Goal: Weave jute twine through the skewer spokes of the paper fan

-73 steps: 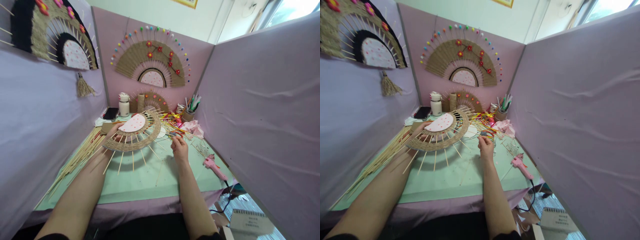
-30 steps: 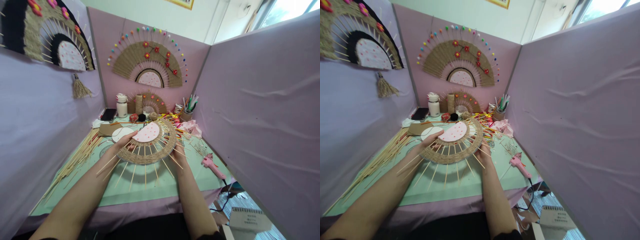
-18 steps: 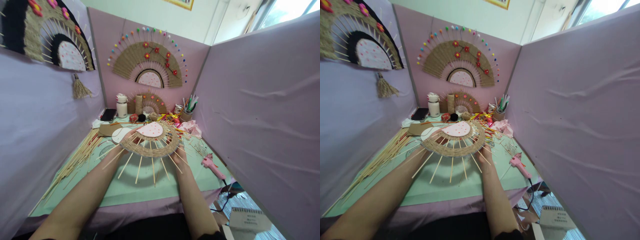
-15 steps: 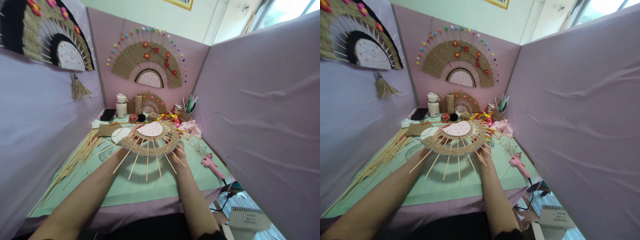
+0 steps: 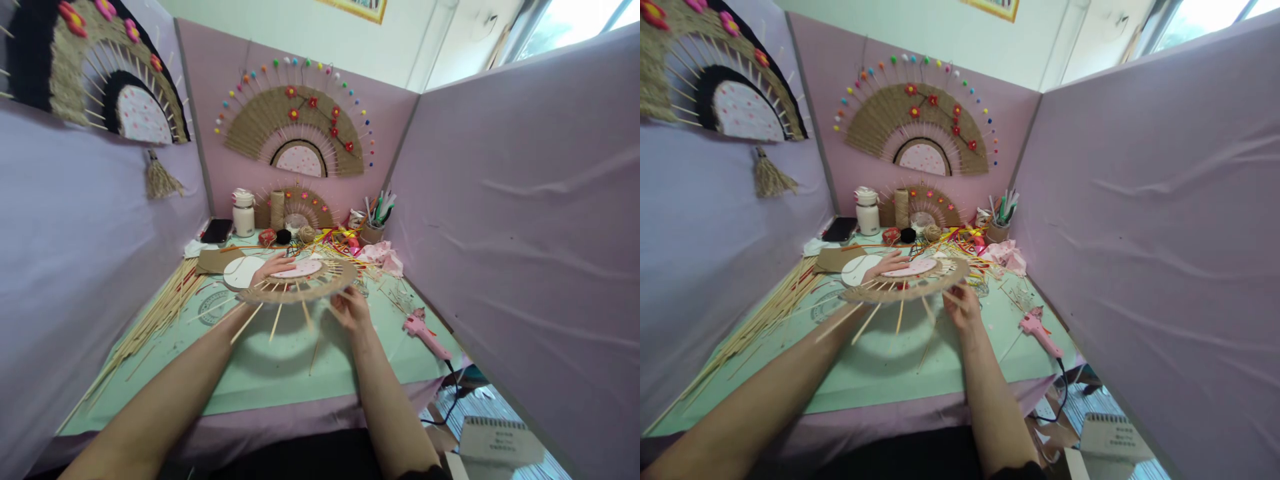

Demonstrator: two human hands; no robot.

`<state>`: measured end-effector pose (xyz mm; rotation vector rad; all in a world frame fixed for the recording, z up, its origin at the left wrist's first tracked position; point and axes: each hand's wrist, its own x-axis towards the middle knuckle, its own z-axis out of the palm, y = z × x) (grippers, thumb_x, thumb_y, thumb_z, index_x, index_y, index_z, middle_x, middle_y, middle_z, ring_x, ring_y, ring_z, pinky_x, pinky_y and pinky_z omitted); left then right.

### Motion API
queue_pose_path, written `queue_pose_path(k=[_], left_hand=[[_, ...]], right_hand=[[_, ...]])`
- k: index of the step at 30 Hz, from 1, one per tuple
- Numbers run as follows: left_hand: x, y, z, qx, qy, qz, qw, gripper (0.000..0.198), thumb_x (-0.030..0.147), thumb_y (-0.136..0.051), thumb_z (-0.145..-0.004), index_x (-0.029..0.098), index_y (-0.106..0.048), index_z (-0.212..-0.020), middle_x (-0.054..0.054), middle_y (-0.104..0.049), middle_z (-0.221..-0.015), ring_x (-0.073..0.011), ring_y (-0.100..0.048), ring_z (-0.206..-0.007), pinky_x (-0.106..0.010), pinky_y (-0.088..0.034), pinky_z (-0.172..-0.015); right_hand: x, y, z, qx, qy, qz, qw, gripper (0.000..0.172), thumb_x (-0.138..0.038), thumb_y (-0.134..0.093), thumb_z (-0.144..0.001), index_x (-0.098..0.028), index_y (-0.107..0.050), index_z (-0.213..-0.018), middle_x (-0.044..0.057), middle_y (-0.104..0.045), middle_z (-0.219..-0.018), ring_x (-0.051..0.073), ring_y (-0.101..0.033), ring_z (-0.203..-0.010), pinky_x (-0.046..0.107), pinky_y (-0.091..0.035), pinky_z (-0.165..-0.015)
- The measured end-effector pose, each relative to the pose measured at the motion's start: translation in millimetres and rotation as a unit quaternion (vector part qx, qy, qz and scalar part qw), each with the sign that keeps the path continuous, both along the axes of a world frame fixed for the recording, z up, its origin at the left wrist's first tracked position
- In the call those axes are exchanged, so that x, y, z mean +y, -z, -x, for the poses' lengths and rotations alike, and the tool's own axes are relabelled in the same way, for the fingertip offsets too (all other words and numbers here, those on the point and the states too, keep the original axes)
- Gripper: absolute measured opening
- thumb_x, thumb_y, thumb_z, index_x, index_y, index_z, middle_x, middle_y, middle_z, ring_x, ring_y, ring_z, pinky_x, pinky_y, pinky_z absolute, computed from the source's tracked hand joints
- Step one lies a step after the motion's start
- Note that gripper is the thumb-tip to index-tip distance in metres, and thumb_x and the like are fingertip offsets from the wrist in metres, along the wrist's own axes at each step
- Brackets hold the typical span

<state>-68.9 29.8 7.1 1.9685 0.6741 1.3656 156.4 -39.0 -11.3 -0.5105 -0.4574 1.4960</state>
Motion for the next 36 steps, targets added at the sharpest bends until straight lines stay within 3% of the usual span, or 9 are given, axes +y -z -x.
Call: queue_pose_path(k=[3, 6, 9, 12, 15, 21, 24, 32, 36], left_hand=[[-8, -0.6, -4, -0.039, -0.024, 0.097, 0.994, 0.026, 0.039, -0.069, -0.074, 0.018, -0.075, -0.088, -0.007, -0.072, -0.076, -0.0275, -0.068, -0.087, -0.043, -0.053, -0.083], [-11, -6.3, -7, -0.173, -0.095, 0.172, 0.965, 0.020, 0.024, -0.078, -0.064, 0.018, -0.074, -0.083, -0.003, -0.073, -0.077, -0.0233, -0.069, -0.084, -0.032, -0.055, -0.079], [-10, -20.9, -7, -0.323, -0.074, 0.212, 0.919, 0.027, 0.013, -0.080, -0.057, 0.019, -0.072, -0.081, -0.001, -0.074, -0.082, -0.0199, -0.069, -0.086, -0.029, -0.054, -0.082], [-13, -38.3, -2, -0.401, -0.055, 0.261, 0.877, 0.031, 0.004, -0.077, -0.056, 0.021, -0.069, -0.081, 0.002, -0.073, -0.079, -0.0180, -0.069, -0.086, -0.030, -0.055, -0.082], [-16, -49.6, 5, -0.428, -0.053, 0.271, 0.860, 0.027, 0.004, -0.073, -0.062, 0.022, -0.066, -0.081, 0.001, -0.073, -0.078, -0.0183, -0.069, -0.089, -0.030, -0.056, -0.081], [-7, -51.7, 18, -0.519, -0.033, 0.299, 0.800, 0.015, 0.009, -0.070, -0.072, 0.018, -0.064, -0.082, 0.000, -0.073, -0.075, -0.0149, -0.069, -0.072, -0.027, -0.058, -0.076], [-2, -50.1, 20, -0.515, -0.050, 0.352, 0.780, 0.008, 0.009, -0.065, -0.078, 0.015, -0.064, -0.083, -0.002, -0.073, -0.074, -0.0148, -0.070, -0.067, -0.029, -0.058, -0.076], [2, -40.0, 21, -0.438, -0.041, 0.422, 0.793, 0.009, 0.012, -0.065, -0.079, 0.010, -0.066, -0.088, -0.006, -0.074, -0.072, -0.0162, -0.070, -0.059, -0.030, -0.060, -0.069], [4, -38.9, 23, -0.426, -0.052, 0.443, 0.787, 0.014, 0.014, -0.063, -0.080, 0.010, -0.066, -0.093, -0.006, -0.073, -0.068, -0.0175, -0.069, -0.055, -0.029, -0.059, -0.063]], right_hand=[[-6, -7.8, 5, 0.002, 0.023, -0.012, 1.000, 0.015, -0.025, -0.072, -0.076, -0.020, -0.058, -0.076, -0.005, -0.062, -0.067, 0.005, -0.054, -0.052, 0.011, -0.043, -0.042], [-10, -14.0, 10, -0.068, 0.074, -0.052, 0.994, 0.028, -0.035, -0.077, -0.071, -0.020, -0.052, -0.075, -0.008, -0.052, -0.058, 0.002, -0.035, -0.040, 0.010, -0.026, -0.033], [-12, -23.0, 12, -0.170, 0.126, -0.068, 0.975, 0.033, -0.041, -0.076, -0.069, -0.020, -0.051, -0.075, -0.009, -0.045, -0.054, 0.002, -0.027, -0.040, 0.013, -0.020, -0.035], [-16, -39.6, 13, -0.249, 0.181, -0.094, 0.947, 0.031, -0.043, -0.073, -0.072, -0.019, -0.055, -0.078, -0.009, -0.043, -0.055, 0.003, -0.028, -0.043, 0.016, -0.023, -0.039], [-23, -60.2, 13, -0.324, 0.229, -0.121, 0.910, 0.026, -0.041, -0.070, -0.075, -0.019, -0.060, -0.084, -0.006, -0.048, -0.061, 0.006, -0.035, -0.048, 0.019, -0.028, -0.044], [-46, -78.9, 14, -0.480, 0.278, -0.137, 0.821, 0.020, -0.038, -0.066, -0.079, -0.019, -0.065, -0.084, 0.000, -0.061, -0.074, 0.011, -0.050, -0.064, 0.023, -0.040, -0.058], [-60, -75.5, 15, -0.535, 0.273, -0.120, 0.790, 0.021, -0.039, -0.065, -0.079, -0.018, -0.066, -0.083, 0.000, -0.060, -0.069, 0.013, -0.050, -0.061, 0.024, -0.040, -0.056], [-84, -74.8, 7, -0.628, 0.296, -0.116, 0.710, 0.024, -0.042, -0.061, -0.083, -0.019, -0.068, -0.079, 0.002, -0.062, -0.067, 0.015, -0.051, -0.059, 0.026, -0.040, -0.055], [-85, -73.6, 0, -0.637, 0.305, -0.123, 0.698, 0.025, -0.042, -0.059, -0.084, -0.020, -0.067, -0.077, 0.002, -0.061, -0.067, 0.015, -0.050, -0.059, 0.026, -0.039, -0.055]])
